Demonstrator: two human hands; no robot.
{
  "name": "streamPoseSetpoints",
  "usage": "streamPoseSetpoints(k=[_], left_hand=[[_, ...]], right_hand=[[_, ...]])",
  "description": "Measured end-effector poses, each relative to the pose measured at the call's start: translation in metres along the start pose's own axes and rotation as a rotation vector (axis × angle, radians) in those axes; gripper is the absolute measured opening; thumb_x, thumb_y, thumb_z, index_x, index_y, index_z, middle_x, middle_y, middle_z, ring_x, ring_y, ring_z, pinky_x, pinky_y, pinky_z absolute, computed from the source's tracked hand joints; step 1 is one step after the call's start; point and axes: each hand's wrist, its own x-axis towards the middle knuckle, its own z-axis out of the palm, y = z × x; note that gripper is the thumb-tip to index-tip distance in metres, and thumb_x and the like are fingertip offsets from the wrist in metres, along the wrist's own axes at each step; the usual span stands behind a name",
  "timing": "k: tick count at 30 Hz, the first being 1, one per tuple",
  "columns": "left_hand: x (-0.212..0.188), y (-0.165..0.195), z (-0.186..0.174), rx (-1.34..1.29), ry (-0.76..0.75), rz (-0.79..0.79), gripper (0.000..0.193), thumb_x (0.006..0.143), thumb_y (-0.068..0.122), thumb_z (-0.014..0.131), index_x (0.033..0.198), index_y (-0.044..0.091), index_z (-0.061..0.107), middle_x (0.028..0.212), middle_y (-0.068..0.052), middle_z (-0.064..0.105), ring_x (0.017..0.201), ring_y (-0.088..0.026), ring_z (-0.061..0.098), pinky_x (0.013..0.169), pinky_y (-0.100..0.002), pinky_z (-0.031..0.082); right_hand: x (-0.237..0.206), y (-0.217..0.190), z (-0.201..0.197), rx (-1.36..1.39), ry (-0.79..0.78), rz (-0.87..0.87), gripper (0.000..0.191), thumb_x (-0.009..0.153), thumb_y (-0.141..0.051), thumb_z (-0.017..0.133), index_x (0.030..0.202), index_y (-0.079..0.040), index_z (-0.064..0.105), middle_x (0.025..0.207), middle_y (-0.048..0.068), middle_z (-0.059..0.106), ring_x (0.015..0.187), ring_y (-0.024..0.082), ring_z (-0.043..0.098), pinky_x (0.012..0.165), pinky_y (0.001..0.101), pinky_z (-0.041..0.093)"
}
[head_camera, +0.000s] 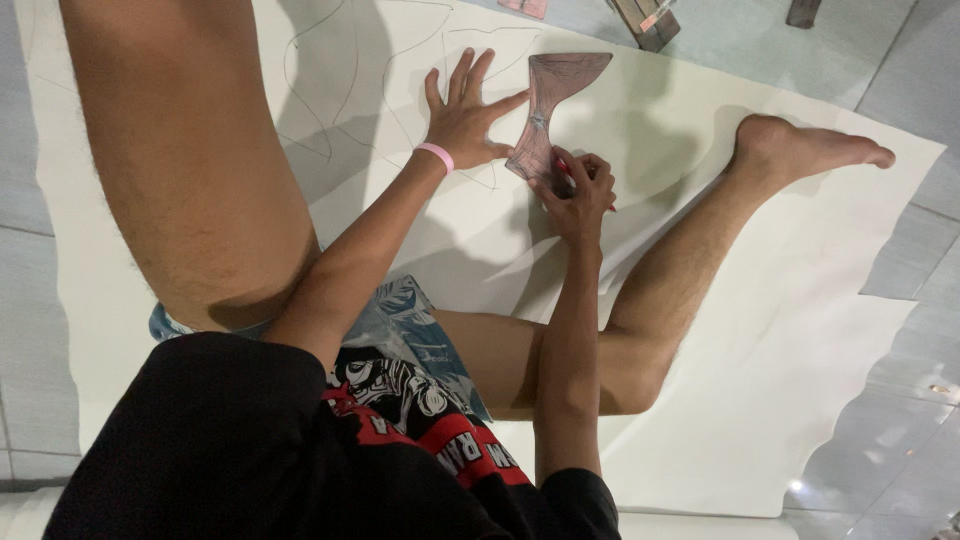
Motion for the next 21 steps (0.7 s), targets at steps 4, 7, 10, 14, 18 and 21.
streamPoseSetpoints(k=[4, 7, 10, 14, 18, 21], left_hand=[[-0.0003, 0.001, -0.0018, -0.007, -0.013, -0.003, 0.084, 0.074, 0.052, 0.087, 0.149, 0.046, 0.051, 0.17, -0.015, 0.0, 0.155, -0.036, -0.011, 0.115, -0.076, -0.007], [-0.0011, 0.001, -0.003, 0.008, -0.028, -0.008, 0.085, 0.075, 0.052, 0.087, 0.151, 0.045, 0.049, 0.17, -0.015, -0.001, 0.155, -0.036, -0.011, 0.114, -0.076, -0.007], [-0.0016, 0.001, -0.0031, 0.016, -0.028, -0.005, 0.086, 0.075, 0.051, 0.086, 0.152, 0.044, 0.049, 0.17, -0.016, -0.001, 0.155, -0.036, -0.011, 0.114, -0.076, -0.007], [-0.0011, 0.0018, -0.0024, 0.01, -0.019, 0.001, 0.084, 0.074, 0.052, 0.086, 0.15, 0.045, 0.05, 0.17, -0.015, -0.001, 0.155, -0.036, -0.011, 0.114, -0.076, -0.007], [-0.001, 0.0032, -0.0035, 0.006, -0.034, -0.007, 0.085, 0.074, 0.052, 0.087, 0.15, 0.045, 0.05, 0.17, -0.016, -0.001, 0.155, -0.036, -0.011, 0.114, -0.076, -0.007], [-0.0018, 0.0036, -0.0054, 0.009, -0.034, -0.002, 0.086, 0.074, 0.049, 0.087, 0.151, 0.044, 0.05, 0.17, -0.016, -0.001, 0.156, -0.036, -0.011, 0.114, -0.076, -0.006]], right_hand=[[-0.0005, -0.0023, -0.0014, -0.003, 0.009, -0.023, 0.062, 0.07, -0.039, 0.097, 0.127, -0.026, 0.075, 0.122, 0.006, 0.053, 0.112, 0.027, 0.052, 0.097, 0.0442, 0.043], [-0.001, -0.0034, -0.0023, 0.028, -0.008, 0.003, 0.061, 0.072, -0.039, 0.096, 0.127, -0.027, 0.075, 0.121, 0.005, 0.053, 0.112, 0.026, 0.052, 0.097, 0.0433, 0.044], [-0.0009, -0.0029, -0.0032, 0.067, -0.023, 0.024, 0.061, 0.071, -0.041, 0.094, 0.127, -0.028, 0.074, 0.121, 0.005, 0.052, 0.111, 0.026, 0.052, 0.096, 0.0423, 0.046], [-0.0007, -0.0004, -0.0029, 0.007, -0.023, -0.001, 0.062, 0.07, -0.041, 0.096, 0.126, -0.027, 0.075, 0.12, 0.006, 0.053, 0.112, 0.028, 0.052, 0.096, 0.0461, 0.043], [-0.0011, 0.0008, -0.0022, -0.009, -0.003, -0.01, 0.061, 0.07, -0.04, 0.095, 0.126, -0.028, 0.075, 0.121, 0.006, 0.054, 0.113, 0.028, 0.053, 0.096, 0.0472, 0.042], [-0.0009, -0.0003, -0.0019, 0.016, 0.003, 0.001, 0.06, 0.071, -0.039, 0.094, 0.127, -0.029, 0.074, 0.122, 0.005, 0.055, 0.115, 0.028, 0.053, 0.097, 0.0462, 0.043]])
